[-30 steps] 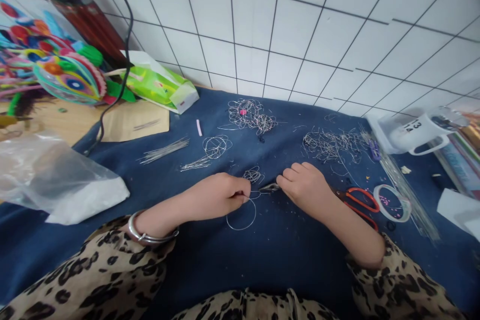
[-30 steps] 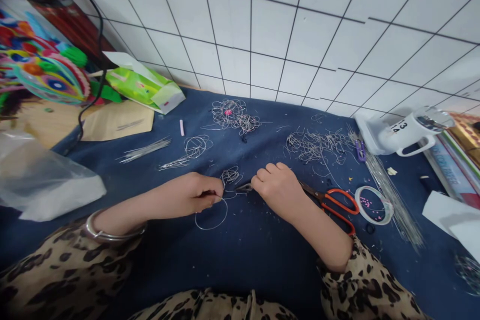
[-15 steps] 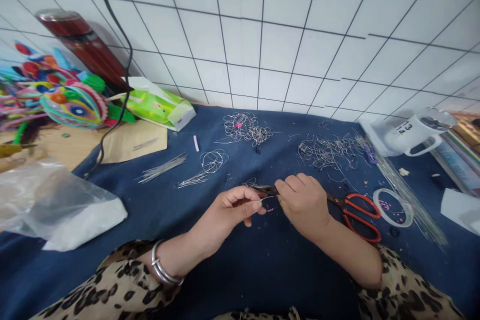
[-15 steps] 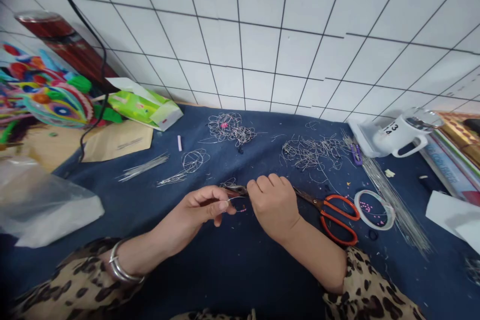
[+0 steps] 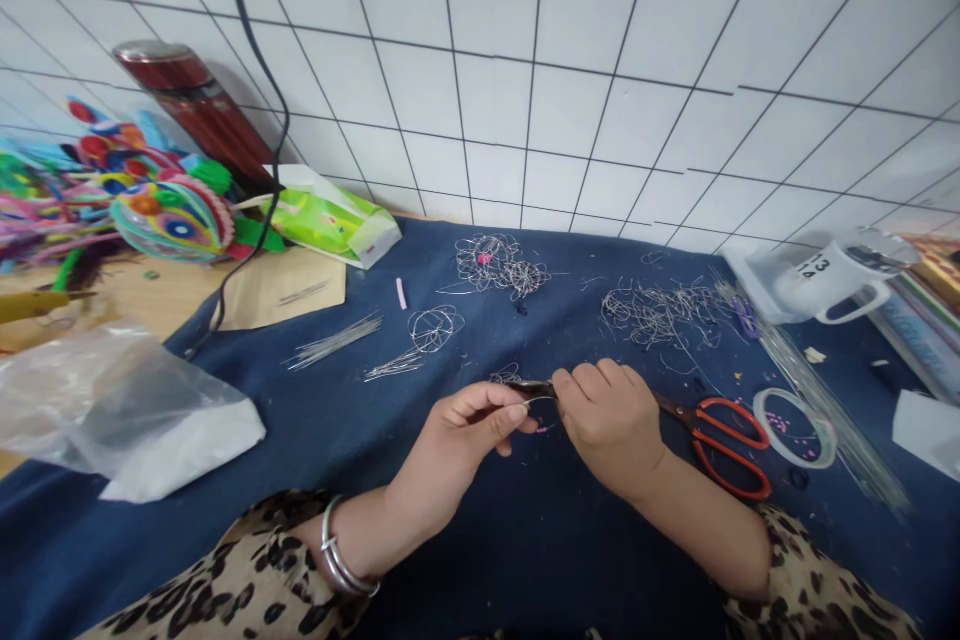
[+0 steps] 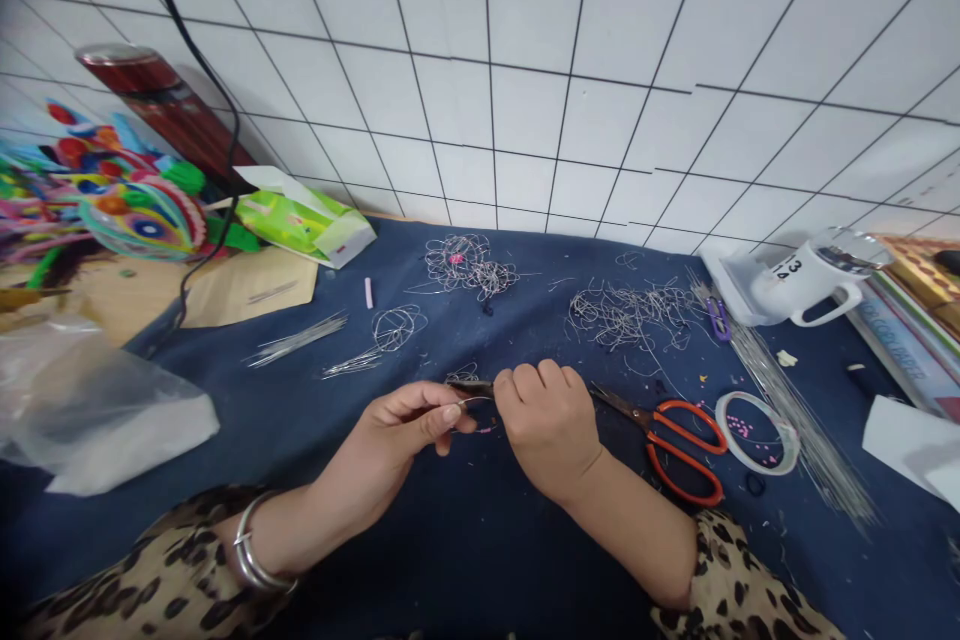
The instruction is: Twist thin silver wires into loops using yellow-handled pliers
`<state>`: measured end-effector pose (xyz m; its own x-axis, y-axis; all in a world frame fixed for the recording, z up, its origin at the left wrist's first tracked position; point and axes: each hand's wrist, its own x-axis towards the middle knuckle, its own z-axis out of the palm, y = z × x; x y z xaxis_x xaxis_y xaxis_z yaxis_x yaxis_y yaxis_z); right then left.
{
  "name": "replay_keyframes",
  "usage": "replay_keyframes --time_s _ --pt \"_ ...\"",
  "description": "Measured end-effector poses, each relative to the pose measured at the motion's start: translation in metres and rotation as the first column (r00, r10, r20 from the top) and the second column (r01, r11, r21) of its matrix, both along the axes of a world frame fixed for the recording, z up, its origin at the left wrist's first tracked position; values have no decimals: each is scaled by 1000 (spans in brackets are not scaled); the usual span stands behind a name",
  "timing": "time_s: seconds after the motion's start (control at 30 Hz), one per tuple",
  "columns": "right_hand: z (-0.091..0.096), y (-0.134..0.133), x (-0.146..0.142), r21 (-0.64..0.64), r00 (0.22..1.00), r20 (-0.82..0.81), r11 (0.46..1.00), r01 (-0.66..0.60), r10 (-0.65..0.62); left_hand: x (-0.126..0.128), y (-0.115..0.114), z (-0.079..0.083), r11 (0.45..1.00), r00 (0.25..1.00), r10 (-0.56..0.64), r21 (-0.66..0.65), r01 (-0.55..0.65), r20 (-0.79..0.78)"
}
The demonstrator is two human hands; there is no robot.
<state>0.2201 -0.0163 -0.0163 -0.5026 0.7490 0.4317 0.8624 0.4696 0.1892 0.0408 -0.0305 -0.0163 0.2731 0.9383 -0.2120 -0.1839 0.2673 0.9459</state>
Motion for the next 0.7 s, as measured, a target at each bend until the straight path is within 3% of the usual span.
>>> replay_keyframes --time_s 0.2,0.3,0.47,0.6,0.7 --pt "3 1 3 -80 1000 -20 997 14 -16 -10 10 -4 985 987 -63 149 85 -148" --pt "9 7 8 -249 992 -118 968 21 -52 -20 22 -1 920 967 -184 317 232 -173" --pt "14 19 16 -616 936 -340 773 -148 -92 -34 37 5 783 896 -347 440 440 -278" --pt "15 20 16 -714 899 -426 647 -266 -100 -35 38 8 721 849 -378 457 521 -371" --pt "16 19 16 -734 892 -438 616 -284 -111 -33 37 8 710 831 -369 452 541 -416"
